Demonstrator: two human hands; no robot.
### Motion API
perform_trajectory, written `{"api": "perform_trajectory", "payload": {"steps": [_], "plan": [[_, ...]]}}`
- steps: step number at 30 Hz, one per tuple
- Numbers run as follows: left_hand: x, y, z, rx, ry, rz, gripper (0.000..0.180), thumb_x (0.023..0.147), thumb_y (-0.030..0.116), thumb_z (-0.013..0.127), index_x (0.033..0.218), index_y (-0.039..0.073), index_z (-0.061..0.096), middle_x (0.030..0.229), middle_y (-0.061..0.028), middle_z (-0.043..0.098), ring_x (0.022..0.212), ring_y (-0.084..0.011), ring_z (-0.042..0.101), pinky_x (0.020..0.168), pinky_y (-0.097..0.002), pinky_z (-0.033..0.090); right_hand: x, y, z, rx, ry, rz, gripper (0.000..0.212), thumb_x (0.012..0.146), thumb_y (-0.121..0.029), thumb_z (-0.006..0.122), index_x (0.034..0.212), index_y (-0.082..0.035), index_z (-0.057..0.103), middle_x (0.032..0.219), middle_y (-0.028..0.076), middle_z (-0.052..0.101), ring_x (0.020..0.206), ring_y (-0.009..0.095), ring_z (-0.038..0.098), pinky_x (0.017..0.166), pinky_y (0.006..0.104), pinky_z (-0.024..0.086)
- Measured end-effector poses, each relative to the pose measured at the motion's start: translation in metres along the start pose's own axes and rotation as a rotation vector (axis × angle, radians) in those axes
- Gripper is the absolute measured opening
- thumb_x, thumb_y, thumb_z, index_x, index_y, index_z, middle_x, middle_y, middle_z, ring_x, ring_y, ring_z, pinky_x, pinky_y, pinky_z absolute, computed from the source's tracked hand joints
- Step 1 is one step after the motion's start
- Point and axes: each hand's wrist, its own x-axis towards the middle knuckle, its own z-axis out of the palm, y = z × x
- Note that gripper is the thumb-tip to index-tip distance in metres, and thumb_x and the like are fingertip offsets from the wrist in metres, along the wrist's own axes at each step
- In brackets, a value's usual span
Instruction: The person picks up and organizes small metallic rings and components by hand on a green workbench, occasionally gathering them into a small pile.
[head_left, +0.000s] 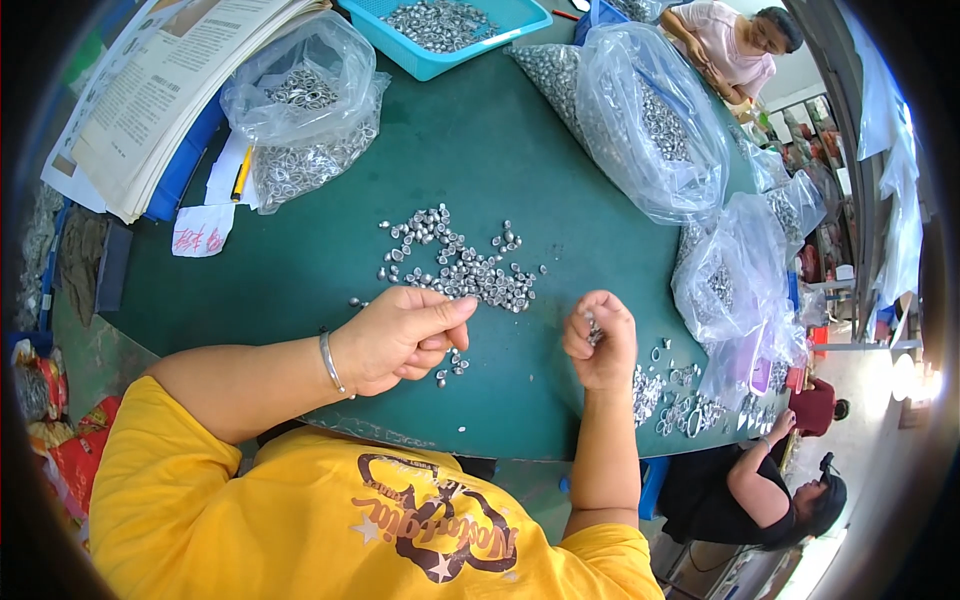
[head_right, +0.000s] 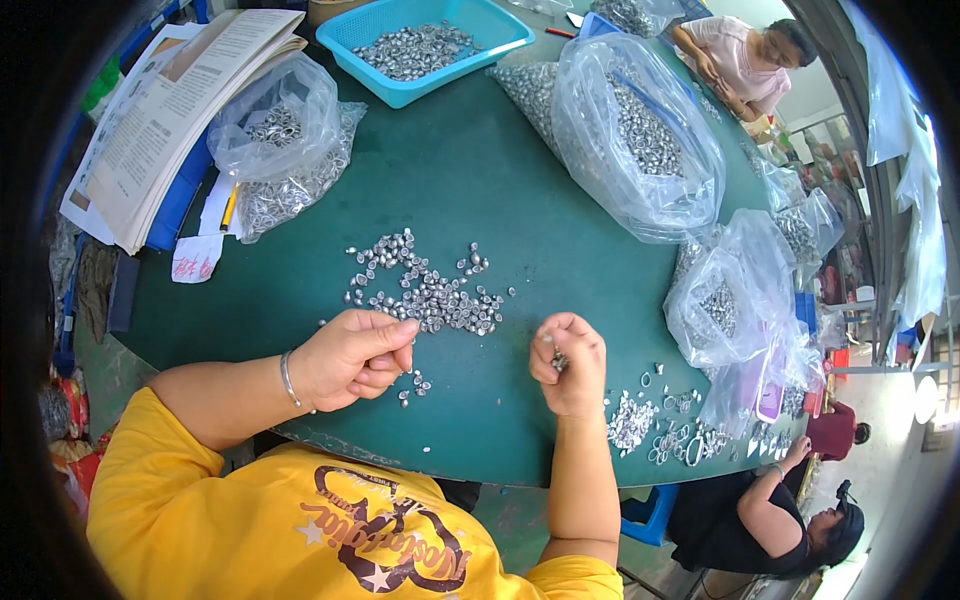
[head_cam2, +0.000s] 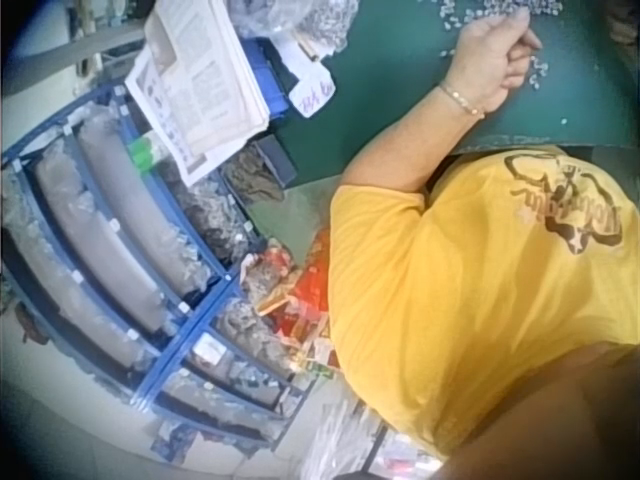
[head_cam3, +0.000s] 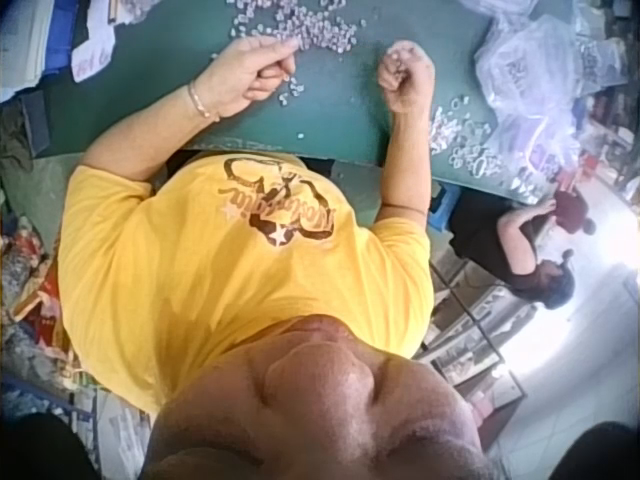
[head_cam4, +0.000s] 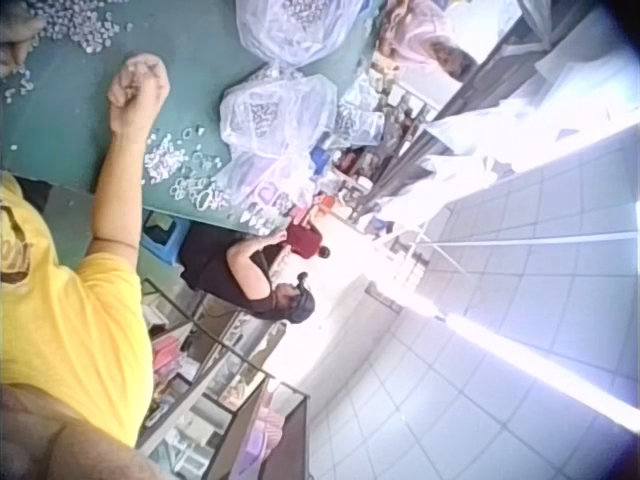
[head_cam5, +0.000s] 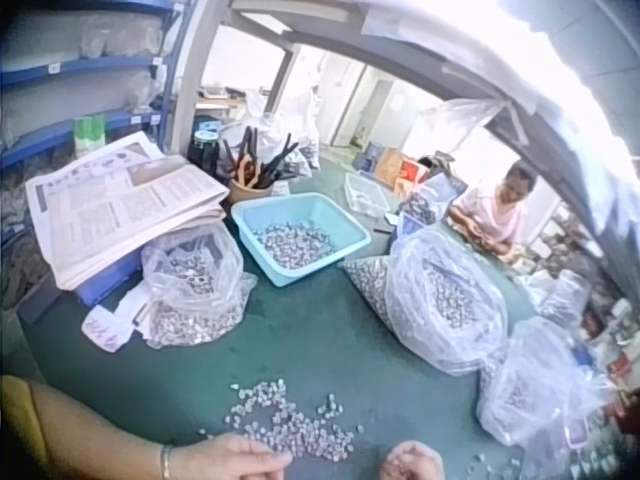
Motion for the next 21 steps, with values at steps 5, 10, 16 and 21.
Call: {"api": "perform_trajectory", "payload": {"steps": [5,10,16,21], "plan": [[0.001,0.0,0.001,0.007,0.003,-0.008,0.036,0.093,0.031,0.05,0.069,0.005,0.056,0.054,0.0042,0.033,0.042,-0.0035,0.027,0.037,-0.0181,0.021,0.004,0.019,0.013,-1.164,0.093,-0.413,0.01,0.075,-0.006,0.07,0.083,0.0,0.067,0.06,0.004,0.056,0.056,0.012,0.053,0.051,0.0255,0.042],[0.002,-0.001,-0.001,-0.001,0.002,0.004,0.036,0.093,0.031,0.05,0.07,0.005,0.056,0.054,0.0042,0.033,0.042,-0.0036,0.027,0.037,-0.018,0.021,0.005,0.025,0.018,-1.531,0.047,-0.651,0.009,0.075,-0.007,0.068,0.083,-0.003,0.066,0.064,0.008,0.057,0.056,0.021,0.055,0.052,0.0294,0.044],[0.001,0.001,0.0,0.004,0.009,0.002,0.035,0.093,0.03,0.05,0.069,0.005,0.055,0.055,0.0041,0.034,0.043,-0.0036,0.028,0.037,-0.0181,0.021,0.003,0.002,-0.002,-0.405,0.122,-0.044,0.007,0.083,-0.006,0.061,0.082,0.001,0.063,0.06,-0.003,0.052,0.05,0.003,0.042,0.045,0.0177,0.033],[0.002,0.001,0.0,0.002,0.029,-0.007,0.035,0.093,0.029,0.05,0.07,0.004,0.056,0.055,0.0038,0.035,0.043,-0.0037,0.029,0.037,-0.0178,0.022,0.0,0.009,0.02,-1.262,-0.034,-0.274,0.013,0.073,-0.01,0.073,0.083,-0.003,0.067,0.063,0.003,0.056,0.058,0.009,0.052,0.053,0.0231,0.041]]}}
